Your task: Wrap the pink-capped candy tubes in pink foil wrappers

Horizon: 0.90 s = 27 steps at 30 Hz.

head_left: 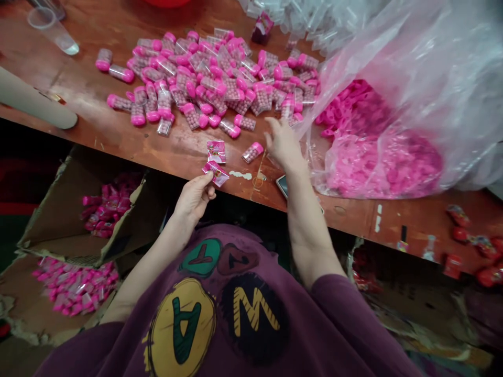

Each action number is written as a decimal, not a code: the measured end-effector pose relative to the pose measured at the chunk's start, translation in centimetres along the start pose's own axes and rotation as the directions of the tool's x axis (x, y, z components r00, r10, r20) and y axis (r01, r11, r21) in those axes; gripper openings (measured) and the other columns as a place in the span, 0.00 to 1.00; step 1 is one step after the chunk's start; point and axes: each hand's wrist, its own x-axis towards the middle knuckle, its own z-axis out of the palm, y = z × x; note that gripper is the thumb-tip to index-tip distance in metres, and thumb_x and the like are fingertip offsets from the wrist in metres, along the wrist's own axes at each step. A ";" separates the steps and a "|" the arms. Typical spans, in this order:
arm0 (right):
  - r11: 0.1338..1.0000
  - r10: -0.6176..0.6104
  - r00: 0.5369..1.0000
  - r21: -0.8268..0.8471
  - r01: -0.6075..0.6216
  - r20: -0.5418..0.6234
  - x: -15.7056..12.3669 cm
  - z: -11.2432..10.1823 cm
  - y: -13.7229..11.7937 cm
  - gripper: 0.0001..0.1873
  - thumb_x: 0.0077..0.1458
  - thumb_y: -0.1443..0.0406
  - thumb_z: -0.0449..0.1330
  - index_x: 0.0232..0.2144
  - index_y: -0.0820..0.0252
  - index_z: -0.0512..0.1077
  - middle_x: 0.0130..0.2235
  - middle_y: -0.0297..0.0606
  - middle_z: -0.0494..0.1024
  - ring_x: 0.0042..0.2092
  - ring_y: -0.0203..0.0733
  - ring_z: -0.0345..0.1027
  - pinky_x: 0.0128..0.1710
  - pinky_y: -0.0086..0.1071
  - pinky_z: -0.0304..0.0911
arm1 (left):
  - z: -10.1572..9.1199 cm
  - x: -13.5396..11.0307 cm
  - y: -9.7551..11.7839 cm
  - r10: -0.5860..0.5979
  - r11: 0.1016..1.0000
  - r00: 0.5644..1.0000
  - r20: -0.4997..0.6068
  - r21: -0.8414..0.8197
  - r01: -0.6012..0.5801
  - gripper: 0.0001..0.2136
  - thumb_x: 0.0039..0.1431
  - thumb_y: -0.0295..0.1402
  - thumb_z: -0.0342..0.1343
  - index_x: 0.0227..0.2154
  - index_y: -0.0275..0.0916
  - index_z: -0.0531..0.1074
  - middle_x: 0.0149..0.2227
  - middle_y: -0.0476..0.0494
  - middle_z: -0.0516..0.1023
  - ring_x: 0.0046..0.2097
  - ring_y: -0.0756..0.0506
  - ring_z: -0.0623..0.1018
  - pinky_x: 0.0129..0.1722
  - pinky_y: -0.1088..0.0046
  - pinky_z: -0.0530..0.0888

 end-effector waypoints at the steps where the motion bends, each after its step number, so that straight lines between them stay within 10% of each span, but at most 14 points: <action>1: 0.996 0.076 0.996 0.044 -0.073 -0.057 -0.2 0.8 -0.5 0.24 0.75 0.65 0.51 0.68 0.64 0.69 0.57 0.56 0.79 0.59 0.56 0.76 0.62 0.51 0.69 | 0.0 -0.1 0.0 0.004 1.000 1.000 -0.010 -0.002 -0.004 0.15 0.53 0.34 0.77 0.26 0.36 0.75 0.21 0.54 0.72 0.21 0.56 0.69 0.22 0.79 0.67; 5: 0.969 0.233 0.969 0.096 -0.226 -0.078 -1.9 4.9 -3.0 0.30 0.73 0.48 0.54 0.61 0.68 0.73 0.51 0.59 0.81 0.52 0.62 0.79 0.54 0.56 0.73 | 0.3 -0.2 0.3 -0.009 1.000 0.993 -0.115 -0.022 0.007 0.14 0.56 0.31 0.75 0.26 0.36 0.74 0.21 0.54 0.72 0.20 0.57 0.68 0.21 0.79 0.65; 9: 0.983 0.157 0.982 0.115 -0.144 -0.107 -3.9 7.5 -5.1 0.29 0.75 0.54 0.50 0.67 0.67 0.68 0.60 0.63 0.75 0.57 0.64 0.76 0.55 0.58 0.73 | 1.3 -0.1 0.0 -0.010 0.997 0.995 -0.099 -0.082 0.002 0.12 0.60 0.31 0.73 0.28 0.37 0.74 0.22 0.55 0.72 0.20 0.56 0.68 0.22 0.78 0.65; 17: 0.689 0.048 0.990 0.722 0.061 -0.130 -12.4 7.0 -6.5 0.28 0.76 0.51 0.47 0.72 0.49 0.59 0.55 0.47 0.76 0.57 0.50 0.75 0.55 0.50 0.77 | 1.8 0.0 -1.4 -0.102 0.980 0.983 -0.153 -0.188 0.073 0.13 0.63 0.33 0.72 0.29 0.36 0.73 0.24 0.54 0.75 0.20 0.58 0.66 0.22 0.78 0.63; 27: 0.497 0.174 0.982 0.867 -0.020 -0.077 -16.9 8.0 -7.2 0.31 0.73 0.46 0.53 0.71 0.48 0.58 0.60 0.48 0.75 0.56 0.51 0.77 0.55 0.50 0.79 | 3.2 -0.7 -3.2 -0.080 0.989 0.994 -0.079 -0.127 0.070 0.13 0.65 0.36 0.71 0.30 0.37 0.74 0.24 0.54 0.76 0.19 0.58 0.67 0.21 0.78 0.63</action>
